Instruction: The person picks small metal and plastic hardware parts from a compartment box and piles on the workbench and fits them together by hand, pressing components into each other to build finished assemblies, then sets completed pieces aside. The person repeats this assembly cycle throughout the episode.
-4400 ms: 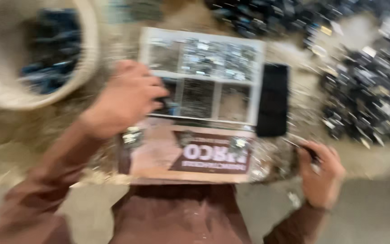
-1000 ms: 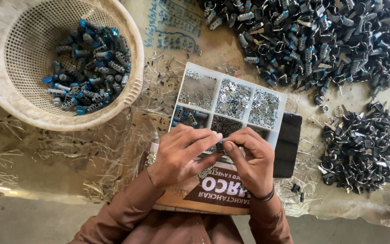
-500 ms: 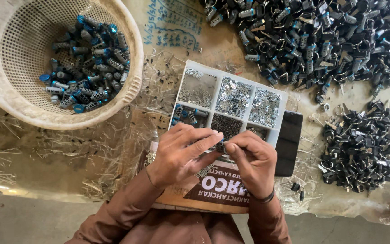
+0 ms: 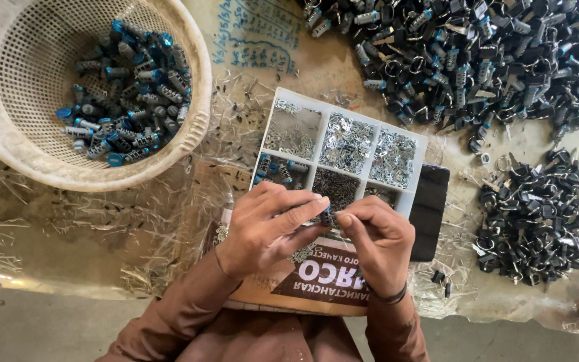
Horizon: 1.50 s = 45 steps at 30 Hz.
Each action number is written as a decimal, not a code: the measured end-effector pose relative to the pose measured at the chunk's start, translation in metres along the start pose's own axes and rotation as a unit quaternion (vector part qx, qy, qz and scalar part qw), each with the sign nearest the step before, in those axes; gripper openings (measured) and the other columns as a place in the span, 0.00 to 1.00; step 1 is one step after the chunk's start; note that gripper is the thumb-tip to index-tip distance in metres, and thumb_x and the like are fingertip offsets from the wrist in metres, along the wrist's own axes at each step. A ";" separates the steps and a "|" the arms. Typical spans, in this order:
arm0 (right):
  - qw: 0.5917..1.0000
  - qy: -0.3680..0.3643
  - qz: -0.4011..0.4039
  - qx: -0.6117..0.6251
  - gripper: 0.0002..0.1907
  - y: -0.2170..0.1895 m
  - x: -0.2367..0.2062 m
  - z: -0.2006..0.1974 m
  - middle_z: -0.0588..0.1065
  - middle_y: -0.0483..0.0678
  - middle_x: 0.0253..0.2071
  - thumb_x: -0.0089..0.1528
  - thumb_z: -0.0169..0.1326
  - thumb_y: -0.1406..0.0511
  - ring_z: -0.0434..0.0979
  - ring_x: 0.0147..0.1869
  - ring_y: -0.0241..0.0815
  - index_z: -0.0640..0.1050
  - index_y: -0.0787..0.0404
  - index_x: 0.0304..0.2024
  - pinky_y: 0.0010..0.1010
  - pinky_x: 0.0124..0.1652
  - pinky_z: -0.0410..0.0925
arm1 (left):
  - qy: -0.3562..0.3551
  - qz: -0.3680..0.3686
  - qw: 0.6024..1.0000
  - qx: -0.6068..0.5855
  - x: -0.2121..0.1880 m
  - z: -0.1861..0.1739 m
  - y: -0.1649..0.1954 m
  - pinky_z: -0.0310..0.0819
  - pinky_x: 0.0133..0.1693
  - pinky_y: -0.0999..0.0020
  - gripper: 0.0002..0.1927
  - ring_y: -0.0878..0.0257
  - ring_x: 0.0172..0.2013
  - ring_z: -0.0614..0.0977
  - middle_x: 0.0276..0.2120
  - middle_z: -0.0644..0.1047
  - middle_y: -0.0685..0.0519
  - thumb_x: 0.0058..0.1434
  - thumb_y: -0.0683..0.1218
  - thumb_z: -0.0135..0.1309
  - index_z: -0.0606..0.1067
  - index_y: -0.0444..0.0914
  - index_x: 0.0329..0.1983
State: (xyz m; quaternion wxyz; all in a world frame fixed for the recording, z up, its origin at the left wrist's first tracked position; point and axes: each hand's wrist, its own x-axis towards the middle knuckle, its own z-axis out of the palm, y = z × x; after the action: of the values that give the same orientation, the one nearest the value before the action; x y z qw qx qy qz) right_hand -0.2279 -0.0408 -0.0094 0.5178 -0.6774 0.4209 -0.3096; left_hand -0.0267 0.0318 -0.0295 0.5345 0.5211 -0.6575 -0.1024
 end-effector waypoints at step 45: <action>1.000 0.001 -0.026 0.015 0.04 -0.005 0.005 -0.004 0.77 0.47 0.38 0.62 0.61 0.75 0.73 0.39 0.30 0.82 0.70 0.40 0.20 0.37 0.65 | -0.013 0.004 1.000 -0.002 0.001 -0.004 0.000 0.75 0.44 0.63 0.25 0.58 0.40 0.81 0.50 0.80 0.53 0.57 0.45 0.72 0.78 0.40 0.57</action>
State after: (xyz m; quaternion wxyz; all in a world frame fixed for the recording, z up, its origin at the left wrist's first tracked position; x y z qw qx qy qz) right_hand -0.2280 -0.0470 -0.0039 0.5189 -0.6803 0.3990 -0.3298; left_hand -0.0232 0.0329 -0.0271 0.5272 0.5160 -0.6664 -0.1083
